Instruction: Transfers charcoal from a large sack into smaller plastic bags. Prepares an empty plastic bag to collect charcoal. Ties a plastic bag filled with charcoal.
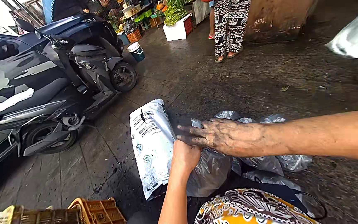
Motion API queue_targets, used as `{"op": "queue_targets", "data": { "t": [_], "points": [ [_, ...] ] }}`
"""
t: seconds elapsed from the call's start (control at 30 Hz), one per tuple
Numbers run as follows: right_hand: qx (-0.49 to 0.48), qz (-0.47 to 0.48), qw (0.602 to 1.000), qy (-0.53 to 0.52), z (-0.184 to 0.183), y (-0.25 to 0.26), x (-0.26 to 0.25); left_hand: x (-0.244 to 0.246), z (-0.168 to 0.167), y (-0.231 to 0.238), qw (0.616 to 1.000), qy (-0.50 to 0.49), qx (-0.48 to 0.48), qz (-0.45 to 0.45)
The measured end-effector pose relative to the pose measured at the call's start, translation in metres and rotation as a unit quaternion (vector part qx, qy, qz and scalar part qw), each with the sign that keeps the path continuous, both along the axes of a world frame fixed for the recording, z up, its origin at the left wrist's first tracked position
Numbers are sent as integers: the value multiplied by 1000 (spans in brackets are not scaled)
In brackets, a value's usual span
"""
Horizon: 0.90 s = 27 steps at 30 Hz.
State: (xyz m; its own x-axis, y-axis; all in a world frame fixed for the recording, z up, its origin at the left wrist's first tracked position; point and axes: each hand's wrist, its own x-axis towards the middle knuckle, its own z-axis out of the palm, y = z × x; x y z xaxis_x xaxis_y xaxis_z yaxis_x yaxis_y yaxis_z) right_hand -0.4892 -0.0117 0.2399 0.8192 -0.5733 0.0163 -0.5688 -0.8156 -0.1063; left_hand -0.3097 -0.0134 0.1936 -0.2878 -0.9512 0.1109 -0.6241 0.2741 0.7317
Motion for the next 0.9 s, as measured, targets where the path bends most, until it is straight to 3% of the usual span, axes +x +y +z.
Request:
{"op": "queue_targets", "data": {
  "t": [0.1,0.2,0.3,0.47,0.57,0.7,0.9],
  "points": [
    [80,-65,995,12,-2,0,3,-6,-2,0,1000,14,5,22],
    [121,-125,985,20,-3,-4,2,-2,-8,-1,994,102,-2,28],
    [125,-99,984,76,-3,-11,-6,8,-15,0,980,189,-23,53],
    [161,-59,975,144,5,-17,-11,4,-30,-3,959,239,-84,127],
    [170,-69,957,226,18,-22,-6,3,-27,-2,960,203,-137,139],
    [160,-70,955,240,15,-29,-8,10,-28,-6,954,128,-234,133],
    [145,-31,952,268,18,-34,-8,32,-20,-9,978,-12,-199,62]
  ]
}}
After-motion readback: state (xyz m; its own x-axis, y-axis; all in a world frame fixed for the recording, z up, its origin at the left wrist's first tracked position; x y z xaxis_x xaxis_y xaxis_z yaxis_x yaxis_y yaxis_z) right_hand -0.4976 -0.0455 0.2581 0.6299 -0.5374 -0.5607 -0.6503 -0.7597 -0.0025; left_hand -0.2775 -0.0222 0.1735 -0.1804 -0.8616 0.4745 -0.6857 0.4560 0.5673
